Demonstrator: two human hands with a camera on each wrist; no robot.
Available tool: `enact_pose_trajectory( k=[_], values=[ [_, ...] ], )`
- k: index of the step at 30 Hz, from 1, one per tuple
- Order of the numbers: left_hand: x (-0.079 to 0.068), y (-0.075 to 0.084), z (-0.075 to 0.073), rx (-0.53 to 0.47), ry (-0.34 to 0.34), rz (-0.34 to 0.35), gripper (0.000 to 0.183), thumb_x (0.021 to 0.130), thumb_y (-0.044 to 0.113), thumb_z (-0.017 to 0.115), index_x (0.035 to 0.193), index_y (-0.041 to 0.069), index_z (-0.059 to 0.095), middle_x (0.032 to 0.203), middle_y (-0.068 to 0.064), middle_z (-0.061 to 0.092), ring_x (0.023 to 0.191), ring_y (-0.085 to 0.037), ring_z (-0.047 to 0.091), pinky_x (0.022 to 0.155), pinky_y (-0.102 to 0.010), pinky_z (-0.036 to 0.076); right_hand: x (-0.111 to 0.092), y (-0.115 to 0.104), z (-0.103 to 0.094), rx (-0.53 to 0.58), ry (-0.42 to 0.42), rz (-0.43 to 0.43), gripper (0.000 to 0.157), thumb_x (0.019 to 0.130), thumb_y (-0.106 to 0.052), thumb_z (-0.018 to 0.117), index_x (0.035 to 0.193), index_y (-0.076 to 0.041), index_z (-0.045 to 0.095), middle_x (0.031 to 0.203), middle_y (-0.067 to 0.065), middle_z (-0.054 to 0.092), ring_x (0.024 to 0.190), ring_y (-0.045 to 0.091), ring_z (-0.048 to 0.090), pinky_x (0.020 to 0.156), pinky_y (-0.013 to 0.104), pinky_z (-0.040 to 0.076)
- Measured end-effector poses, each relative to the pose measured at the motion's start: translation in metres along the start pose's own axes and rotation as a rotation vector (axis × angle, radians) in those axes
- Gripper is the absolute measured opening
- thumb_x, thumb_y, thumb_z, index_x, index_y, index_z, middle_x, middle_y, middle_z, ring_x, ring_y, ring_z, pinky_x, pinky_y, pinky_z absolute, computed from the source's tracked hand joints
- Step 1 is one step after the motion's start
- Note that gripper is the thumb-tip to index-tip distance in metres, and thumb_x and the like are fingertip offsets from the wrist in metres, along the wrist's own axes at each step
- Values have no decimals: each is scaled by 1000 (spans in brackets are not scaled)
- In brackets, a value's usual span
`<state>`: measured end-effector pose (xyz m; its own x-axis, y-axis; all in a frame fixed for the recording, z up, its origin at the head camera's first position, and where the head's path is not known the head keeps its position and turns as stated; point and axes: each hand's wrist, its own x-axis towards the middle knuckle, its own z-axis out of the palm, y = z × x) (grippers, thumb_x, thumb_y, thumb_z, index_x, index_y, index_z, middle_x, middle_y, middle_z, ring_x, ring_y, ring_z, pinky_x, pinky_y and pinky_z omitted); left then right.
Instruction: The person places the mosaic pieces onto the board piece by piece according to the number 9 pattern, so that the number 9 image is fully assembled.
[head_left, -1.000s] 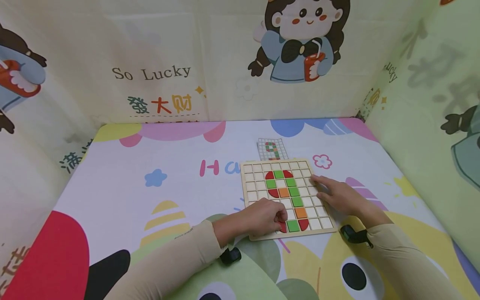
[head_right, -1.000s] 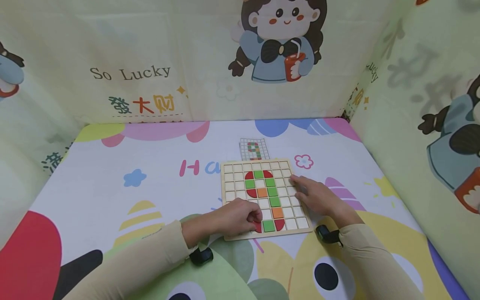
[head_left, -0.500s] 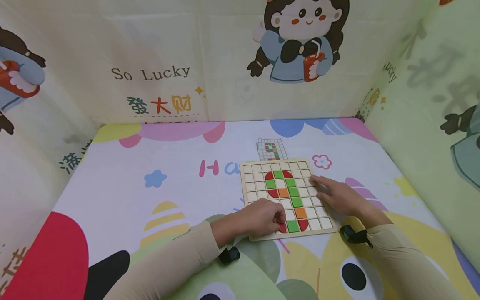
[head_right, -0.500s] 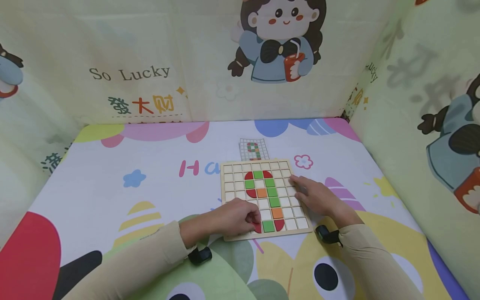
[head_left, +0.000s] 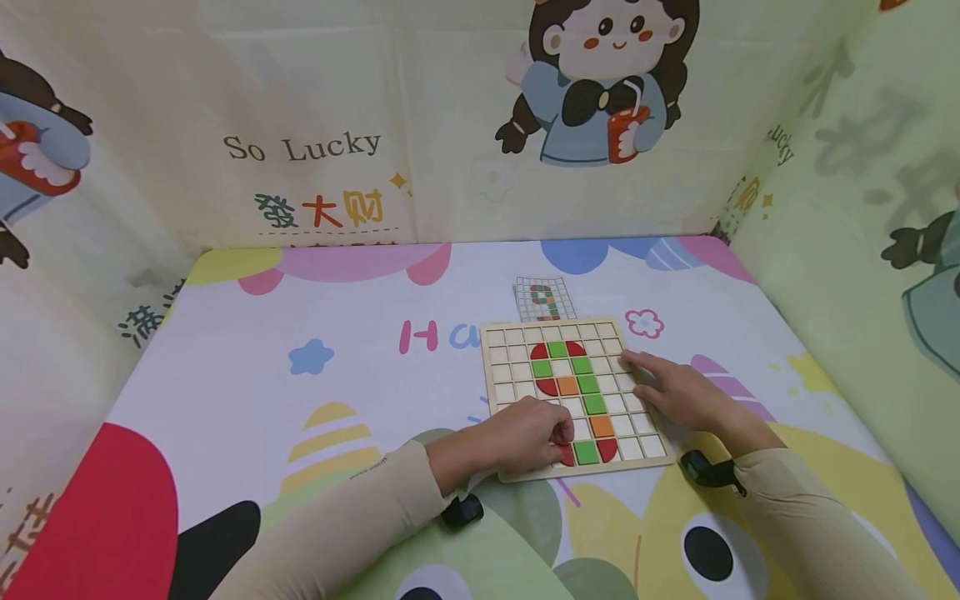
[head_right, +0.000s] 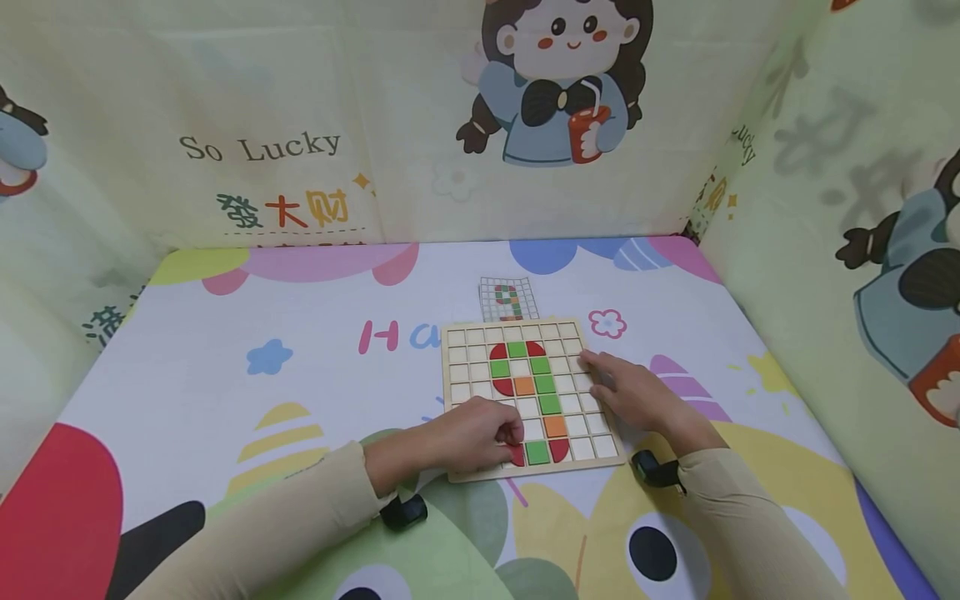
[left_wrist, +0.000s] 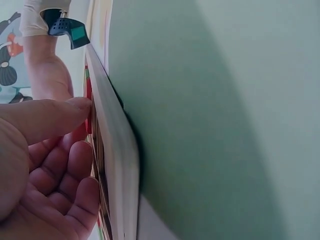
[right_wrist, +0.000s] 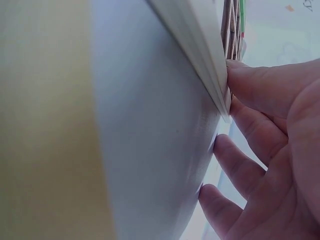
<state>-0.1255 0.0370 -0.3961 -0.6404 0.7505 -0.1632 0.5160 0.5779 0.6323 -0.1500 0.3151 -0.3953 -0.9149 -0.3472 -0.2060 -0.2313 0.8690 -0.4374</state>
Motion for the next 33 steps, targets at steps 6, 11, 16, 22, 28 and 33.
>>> enact_pose_trajectory(
  k=[6, 11, 16, 22, 28, 33],
  values=[
    [1, -1, 2, -12, 22, 1, 9, 90, 11, 74, 96, 13, 67, 84, 10, 62, 80, -4, 54, 75, -16, 46, 0, 0, 0, -1, 4, -5, 59, 98, -16, 62, 151, -2, 40, 148, 30, 42, 134, 52, 39, 104, 66, 34],
    [2, -2, 3, -17, 23, 12, 10, 90, 11, 74, 97, 15, 67, 86, 11, 62, 82, -3, 55, 77, -16, 46, 0, 1, 0, 2, 11, -19, 59, 98, -17, 63, 150, -1, 41, 147, 30, 43, 133, 52, 40, 104, 66, 34],
    [2, -5, 4, -70, 10, 36, 13, 90, 11, 73, 100, 17, 67, 90, 13, 62, 85, -4, 54, 79, -17, 46, 0, 1, 0, 2, 13, -23, 59, 98, -17, 63, 150, -2, 41, 147, 29, 44, 132, 52, 41, 103, 65, 35],
    [2, -6, 4, -107, -18, 44, 13, 90, 9, 72, 100, 18, 69, 88, 14, 61, 84, -5, 53, 77, -16, 45, 0, 3, 0, -9, 18, -42, 59, 98, -18, 64, 149, -1, 42, 146, 30, 44, 131, 52, 42, 103, 65, 35],
    [1, -5, 3, -106, -22, 27, 12, 91, 10, 73, 99, 19, 69, 88, 14, 62, 85, -4, 53, 77, -16, 45, 1, 3, 0, -8, 16, -44, 59, 97, -19, 65, 149, -1, 42, 146, 30, 44, 131, 51, 42, 103, 65, 36],
    [1, -5, 3, -83, -17, 28, 12, 90, 10, 73, 98, 19, 69, 88, 14, 62, 84, -3, 53, 77, -16, 44, 1, 4, 1, -8, 15, -42, 59, 98, -18, 64, 150, -1, 42, 146, 29, 44, 132, 51, 42, 103, 65, 36]
  ],
)
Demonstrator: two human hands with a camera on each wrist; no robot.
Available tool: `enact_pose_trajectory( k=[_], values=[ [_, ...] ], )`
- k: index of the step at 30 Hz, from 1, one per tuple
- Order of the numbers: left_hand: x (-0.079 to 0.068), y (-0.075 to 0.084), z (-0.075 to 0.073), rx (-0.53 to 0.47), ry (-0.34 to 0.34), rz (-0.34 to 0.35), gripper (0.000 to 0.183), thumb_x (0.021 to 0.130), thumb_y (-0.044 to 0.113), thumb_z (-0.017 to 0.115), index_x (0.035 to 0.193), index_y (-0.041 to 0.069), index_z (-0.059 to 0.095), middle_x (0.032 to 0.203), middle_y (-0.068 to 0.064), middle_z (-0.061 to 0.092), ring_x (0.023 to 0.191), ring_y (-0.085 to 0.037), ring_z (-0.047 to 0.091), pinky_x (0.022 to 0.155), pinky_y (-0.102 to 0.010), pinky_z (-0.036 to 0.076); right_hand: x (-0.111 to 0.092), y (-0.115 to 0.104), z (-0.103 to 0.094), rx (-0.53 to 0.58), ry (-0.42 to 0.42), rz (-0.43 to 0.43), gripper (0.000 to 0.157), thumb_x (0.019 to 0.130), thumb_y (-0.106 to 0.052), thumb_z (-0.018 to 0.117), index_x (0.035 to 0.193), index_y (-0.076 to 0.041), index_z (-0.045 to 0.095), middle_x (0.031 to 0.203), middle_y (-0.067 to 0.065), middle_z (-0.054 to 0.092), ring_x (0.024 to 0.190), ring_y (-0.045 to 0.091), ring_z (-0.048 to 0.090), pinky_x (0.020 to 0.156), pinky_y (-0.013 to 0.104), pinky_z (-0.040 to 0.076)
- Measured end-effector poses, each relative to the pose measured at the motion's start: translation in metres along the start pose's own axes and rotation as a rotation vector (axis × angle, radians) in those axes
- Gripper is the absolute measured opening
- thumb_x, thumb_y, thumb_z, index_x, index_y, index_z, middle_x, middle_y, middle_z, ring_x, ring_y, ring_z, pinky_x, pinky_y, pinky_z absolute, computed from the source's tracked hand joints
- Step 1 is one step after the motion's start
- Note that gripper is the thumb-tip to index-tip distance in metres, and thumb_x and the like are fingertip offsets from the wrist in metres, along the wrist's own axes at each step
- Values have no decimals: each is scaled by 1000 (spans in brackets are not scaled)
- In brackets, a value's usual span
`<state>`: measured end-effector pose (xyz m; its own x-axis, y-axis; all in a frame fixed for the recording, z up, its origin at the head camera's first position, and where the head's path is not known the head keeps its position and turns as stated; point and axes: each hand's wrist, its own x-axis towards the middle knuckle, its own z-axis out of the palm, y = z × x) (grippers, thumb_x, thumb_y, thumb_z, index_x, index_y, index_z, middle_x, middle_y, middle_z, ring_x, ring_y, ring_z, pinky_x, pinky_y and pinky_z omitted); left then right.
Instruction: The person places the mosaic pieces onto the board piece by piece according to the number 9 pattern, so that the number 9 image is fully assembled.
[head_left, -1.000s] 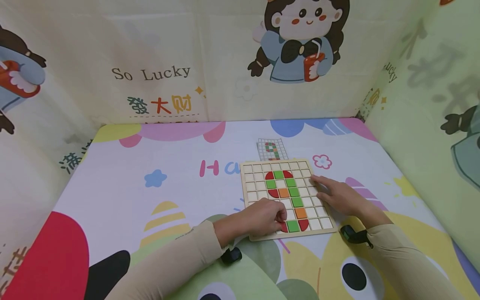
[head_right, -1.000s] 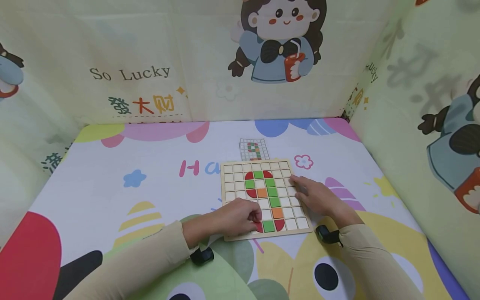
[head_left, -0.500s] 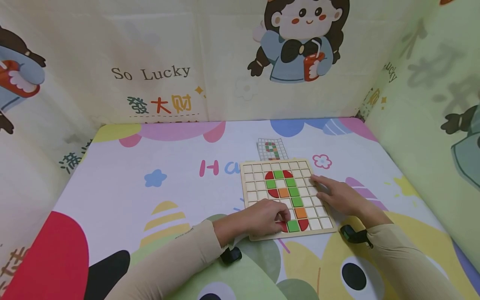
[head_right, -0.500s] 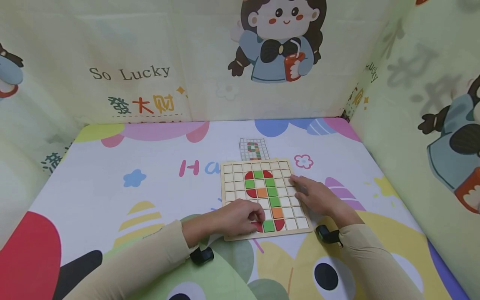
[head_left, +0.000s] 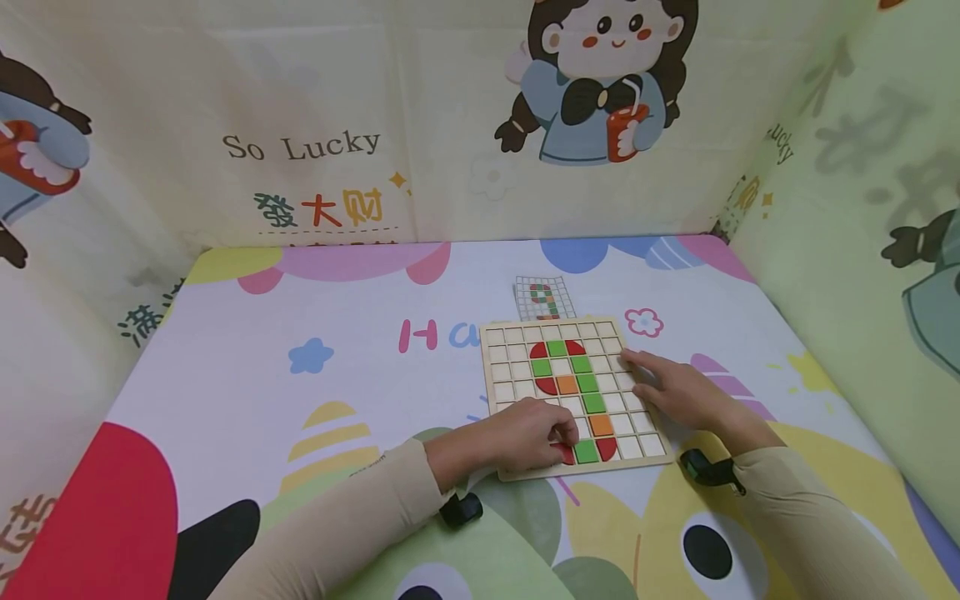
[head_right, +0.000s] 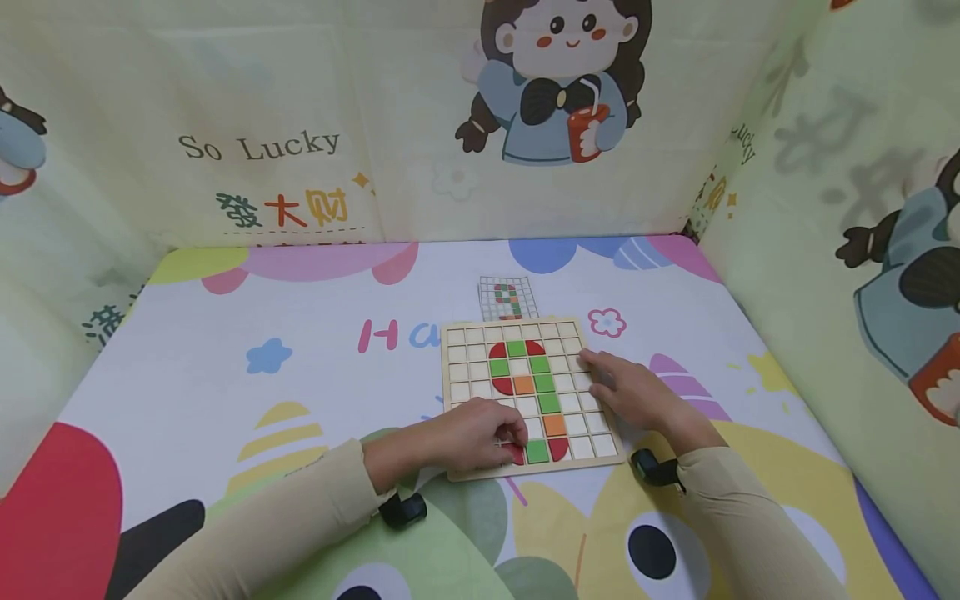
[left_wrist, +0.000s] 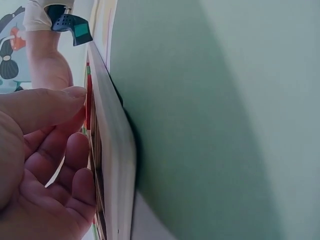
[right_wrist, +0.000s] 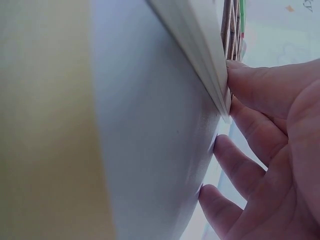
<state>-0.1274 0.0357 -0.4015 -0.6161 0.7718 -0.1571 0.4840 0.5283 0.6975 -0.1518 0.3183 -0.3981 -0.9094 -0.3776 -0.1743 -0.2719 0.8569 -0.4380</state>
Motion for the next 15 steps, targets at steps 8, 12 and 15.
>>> enact_pose_trajectory(
  k=[8, 12, 15],
  values=[
    [-2, -2, -3, -4, -7, 2, 11, 90, 10, 72, 95, 19, 69, 87, 11, 63, 82, -4, 52, 75, -16, 44, 0, -1, 0, 9, -1, 6, 59, 98, -19, 64, 150, -2, 41, 147, 29, 44, 133, 51, 41, 104, 65, 35],
    [-3, -2, -3, -12, -9, 0, 10, 90, 11, 72, 95, 19, 69, 87, 12, 63, 82, -3, 53, 76, -17, 44, 0, -1, 0, 9, -5, 12, 59, 98, -18, 63, 150, -2, 41, 147, 29, 43, 133, 51, 40, 104, 65, 35],
    [-4, -1, -4, -27, -11, -10, 10, 90, 11, 72, 95, 19, 69, 87, 12, 64, 83, -3, 53, 77, -17, 45, 0, 0, 0, 11, -8, 20, 59, 98, -17, 63, 151, -2, 40, 148, 29, 42, 134, 51, 40, 104, 65, 34]
  ],
)
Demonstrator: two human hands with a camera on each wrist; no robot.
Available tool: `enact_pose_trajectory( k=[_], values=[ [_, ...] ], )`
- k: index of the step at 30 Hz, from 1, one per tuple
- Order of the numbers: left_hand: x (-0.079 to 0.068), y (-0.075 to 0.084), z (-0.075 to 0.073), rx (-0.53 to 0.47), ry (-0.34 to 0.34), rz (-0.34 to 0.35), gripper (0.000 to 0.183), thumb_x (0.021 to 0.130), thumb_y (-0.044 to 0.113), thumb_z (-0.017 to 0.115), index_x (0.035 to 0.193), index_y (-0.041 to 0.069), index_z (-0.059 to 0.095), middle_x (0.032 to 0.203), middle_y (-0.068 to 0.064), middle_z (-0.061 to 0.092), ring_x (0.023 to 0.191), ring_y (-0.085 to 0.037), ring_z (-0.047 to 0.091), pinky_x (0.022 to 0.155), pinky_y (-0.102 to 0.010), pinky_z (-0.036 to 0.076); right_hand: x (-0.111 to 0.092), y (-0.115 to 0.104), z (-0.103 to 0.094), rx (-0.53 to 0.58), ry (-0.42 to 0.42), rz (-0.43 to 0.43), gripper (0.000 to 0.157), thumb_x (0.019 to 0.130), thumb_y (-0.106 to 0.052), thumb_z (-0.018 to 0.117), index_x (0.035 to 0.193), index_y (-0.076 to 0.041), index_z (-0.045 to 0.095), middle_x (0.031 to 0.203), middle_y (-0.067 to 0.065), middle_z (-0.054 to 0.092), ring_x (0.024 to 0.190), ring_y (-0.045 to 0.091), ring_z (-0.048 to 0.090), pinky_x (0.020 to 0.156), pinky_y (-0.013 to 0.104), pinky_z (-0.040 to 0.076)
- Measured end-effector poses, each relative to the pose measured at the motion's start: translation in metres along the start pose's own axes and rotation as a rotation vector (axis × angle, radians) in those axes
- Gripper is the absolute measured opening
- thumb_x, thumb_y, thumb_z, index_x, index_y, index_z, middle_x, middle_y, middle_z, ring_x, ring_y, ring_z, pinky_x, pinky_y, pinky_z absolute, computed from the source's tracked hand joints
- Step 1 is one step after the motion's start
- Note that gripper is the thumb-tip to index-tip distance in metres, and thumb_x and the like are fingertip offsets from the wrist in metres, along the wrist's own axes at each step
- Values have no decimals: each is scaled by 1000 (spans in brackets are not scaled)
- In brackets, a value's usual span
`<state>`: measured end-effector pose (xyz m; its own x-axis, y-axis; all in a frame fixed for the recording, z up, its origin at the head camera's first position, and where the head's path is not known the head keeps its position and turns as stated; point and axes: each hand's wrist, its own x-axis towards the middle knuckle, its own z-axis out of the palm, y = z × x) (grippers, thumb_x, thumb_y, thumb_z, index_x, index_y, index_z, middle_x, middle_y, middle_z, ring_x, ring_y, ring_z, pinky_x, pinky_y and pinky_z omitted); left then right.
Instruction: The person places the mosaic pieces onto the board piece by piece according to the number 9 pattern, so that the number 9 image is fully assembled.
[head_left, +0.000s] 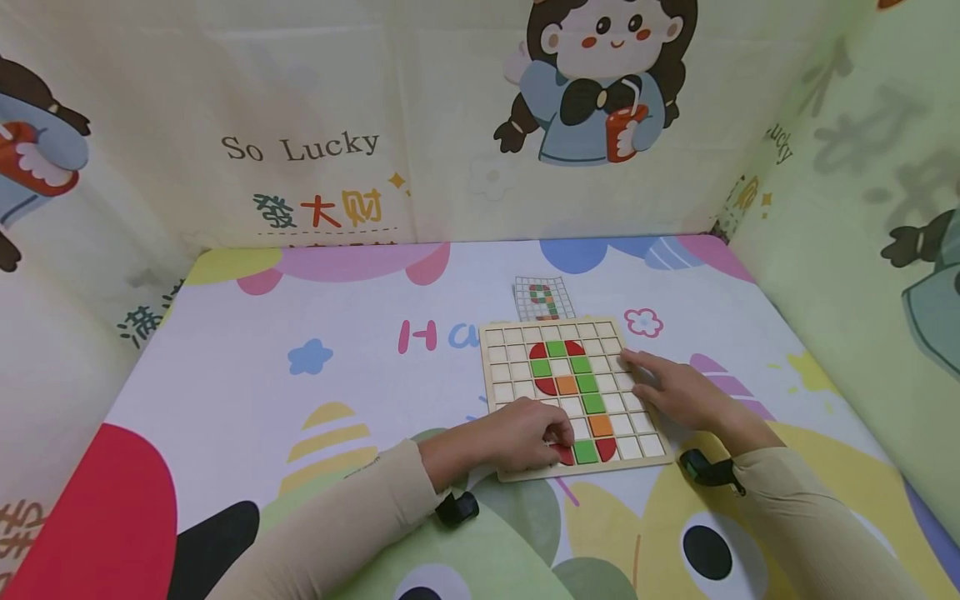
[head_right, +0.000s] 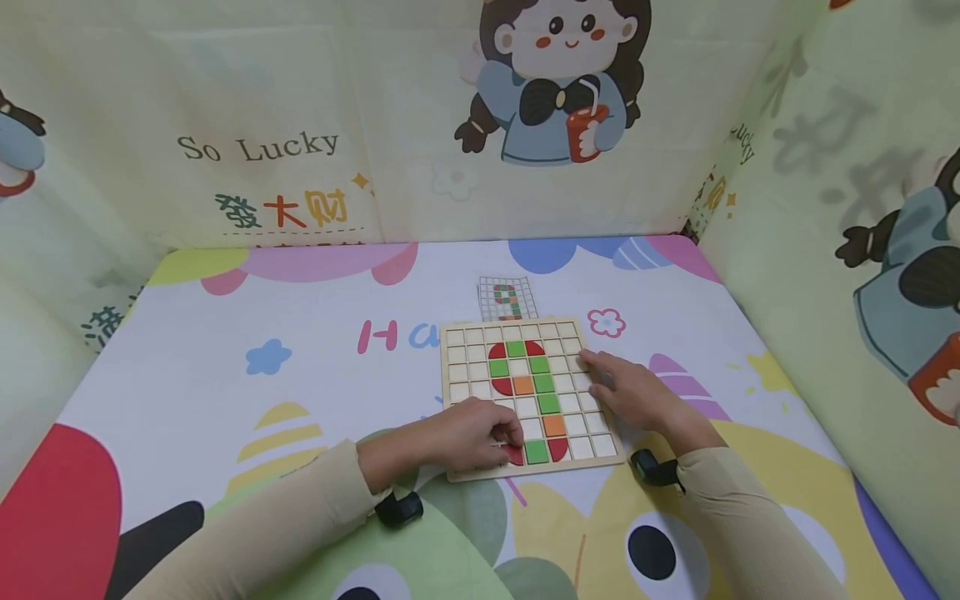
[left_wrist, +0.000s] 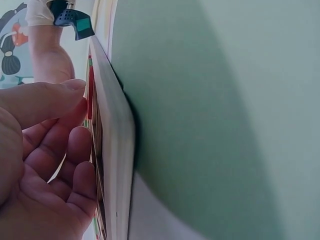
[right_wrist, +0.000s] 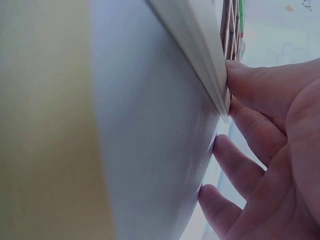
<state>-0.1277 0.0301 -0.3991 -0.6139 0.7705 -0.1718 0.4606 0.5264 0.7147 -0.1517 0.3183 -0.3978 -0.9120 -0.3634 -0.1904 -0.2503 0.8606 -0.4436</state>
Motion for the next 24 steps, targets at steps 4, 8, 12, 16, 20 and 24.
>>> enact_pose_trajectory(
  k=[4, 8, 12, 16, 20, 24],
  values=[
    [-1, -1, 0, -8, -5, -6, 10, 90, 11, 72, 95, 19, 68, 89, 10, 65, 84, -2, 53, 77, -17, 45, 0, 0, 0, 4, 0, -3, 59, 98, -17, 63, 151, -1, 40, 148, 29, 42, 134, 51, 40, 104, 65, 34],
    [-3, -3, -1, -21, -2, -4, 11, 90, 11, 71, 95, 20, 68, 90, 9, 66, 84, -1, 54, 78, -17, 45, 1, -1, 1, 1, 3, -16, 60, 98, -18, 64, 150, -1, 41, 147, 29, 43, 133, 51, 40, 103, 65, 35],
    [-4, -5, -2, -34, 4, -14, 11, 91, 11, 71, 94, 21, 69, 89, 11, 65, 85, -1, 54, 78, -17, 45, 1, 0, 1, -3, 4, -19, 60, 98, -19, 64, 150, -1, 41, 147, 30, 43, 133, 52, 40, 103, 65, 35],
    [-6, -7, -2, -58, 16, -35, 11, 91, 12, 72, 94, 21, 69, 88, 13, 64, 84, -2, 54, 75, -17, 46, 2, 0, 1, 6, 8, -26, 59, 98, -17, 63, 150, 0, 40, 147, 30, 43, 133, 52, 40, 104, 65, 35],
    [-8, -8, -3, -105, 29, -65, 11, 90, 13, 73, 98, 19, 69, 89, 14, 65, 84, -2, 56, 75, -17, 48, 2, 0, 1, 13, 3, -10, 60, 98, -16, 63, 151, 1, 39, 148, 30, 42, 134, 52, 38, 104, 65, 34],
    [-9, -10, -7, -127, 42, -81, 14, 90, 13, 73, 104, 16, 70, 91, 12, 65, 85, -4, 56, 78, -18, 48, 1, 0, 1, 30, -5, 22, 65, 98, -22, 64, 152, 0, 36, 149, 30, 41, 134, 52, 38, 104, 65, 33]
  ],
)
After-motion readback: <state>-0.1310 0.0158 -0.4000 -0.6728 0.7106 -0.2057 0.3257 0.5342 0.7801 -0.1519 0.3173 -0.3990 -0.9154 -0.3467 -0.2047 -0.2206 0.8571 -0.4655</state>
